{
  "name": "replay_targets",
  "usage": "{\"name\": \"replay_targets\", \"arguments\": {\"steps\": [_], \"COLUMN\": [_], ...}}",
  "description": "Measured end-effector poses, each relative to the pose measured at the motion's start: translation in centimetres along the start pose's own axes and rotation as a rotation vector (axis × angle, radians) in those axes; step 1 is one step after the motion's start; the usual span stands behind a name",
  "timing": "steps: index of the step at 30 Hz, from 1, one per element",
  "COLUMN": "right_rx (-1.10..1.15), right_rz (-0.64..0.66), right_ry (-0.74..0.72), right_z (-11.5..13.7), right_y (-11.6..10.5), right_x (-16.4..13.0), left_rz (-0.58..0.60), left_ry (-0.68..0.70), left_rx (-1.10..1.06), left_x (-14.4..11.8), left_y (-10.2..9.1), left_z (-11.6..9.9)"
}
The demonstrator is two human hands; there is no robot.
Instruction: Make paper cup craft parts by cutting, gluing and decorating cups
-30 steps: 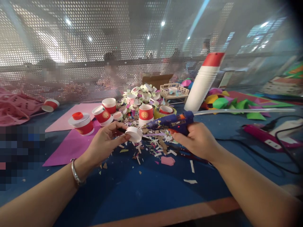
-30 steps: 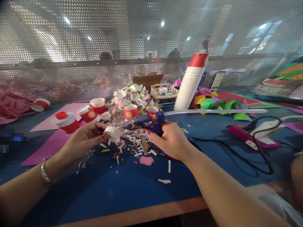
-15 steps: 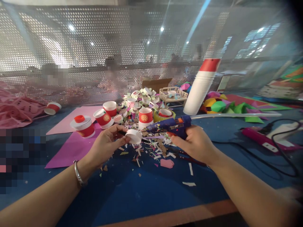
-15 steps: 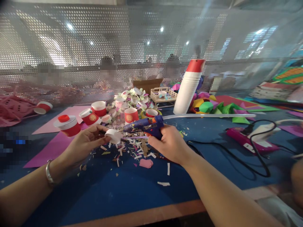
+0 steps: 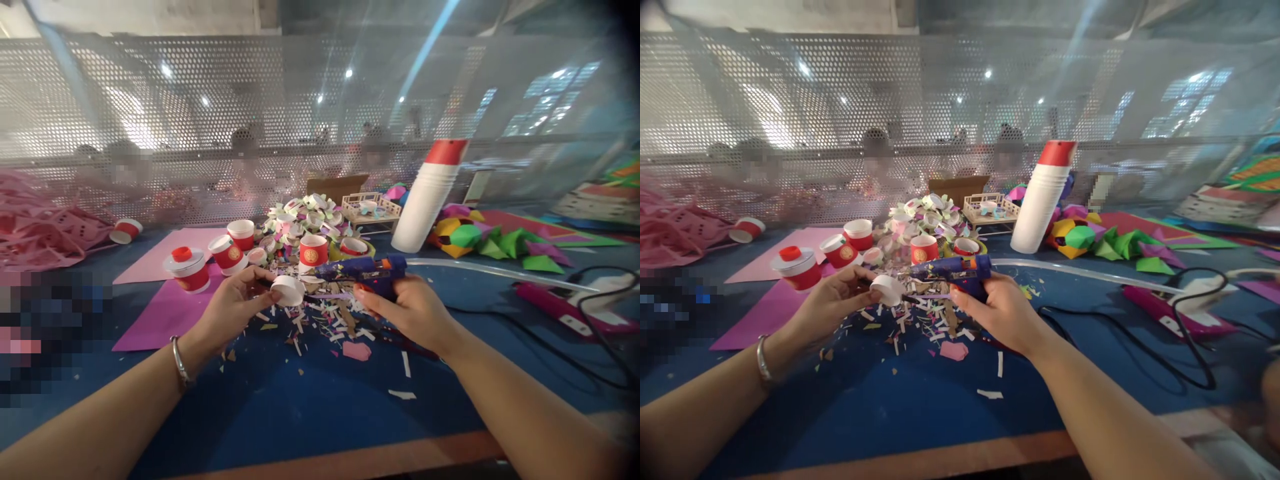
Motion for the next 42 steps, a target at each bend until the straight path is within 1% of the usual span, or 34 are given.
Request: {"name": "replay_targets", "arguments": {"steps": [6, 14, 23, 30, 35, 42], "right_rx": [-0.016, -0.049, -0.069, -0.083, -0.097, -0.083], "right_rz": [0.054, 0.035, 0.059, 0.029, 0.012, 0.036], "right_ry": [0.027, -0.021, -0.045, -0.078, -0.085, -0.065], "right_z": [-0.15, 0.00, 0.25, 0.32, 0.35, -0.05], "right_y": [0.10, -0.04, 0.19, 0.12, 0.09, 0.26], "right_x": [-0.15, -0.16, -0.05, 0.09, 0.13, 0.00], "left_rz": [-0.011, -0.010, 0.019, 0.009, -0.004, 0.002], "left_ry": [0.029, 0.046, 0.030, 0.029, 0.043, 0.030], "left_rx": [-0.018, -0.018, 0.005, 0.002, -0.009, -0.025], "left_x": [0.05, 0.18, 0.03, -0.04, -0.02, -0.03], "left_y": [0.01, 0.03, 0.17, 0.22, 0.19, 0.13], "left_z": [-0.17, -0.12, -0.08, -0.17, -0.04, 0.24]}}
Point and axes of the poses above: each hand's wrist, its own x-axis towards the middle knuckle, its own y-axis out of the palm, z = x × y, the point moved 4 cm from there along x, towards the middle knuckle, and after that the axes turned 14 degrees about -z, right-handed, at the moved point
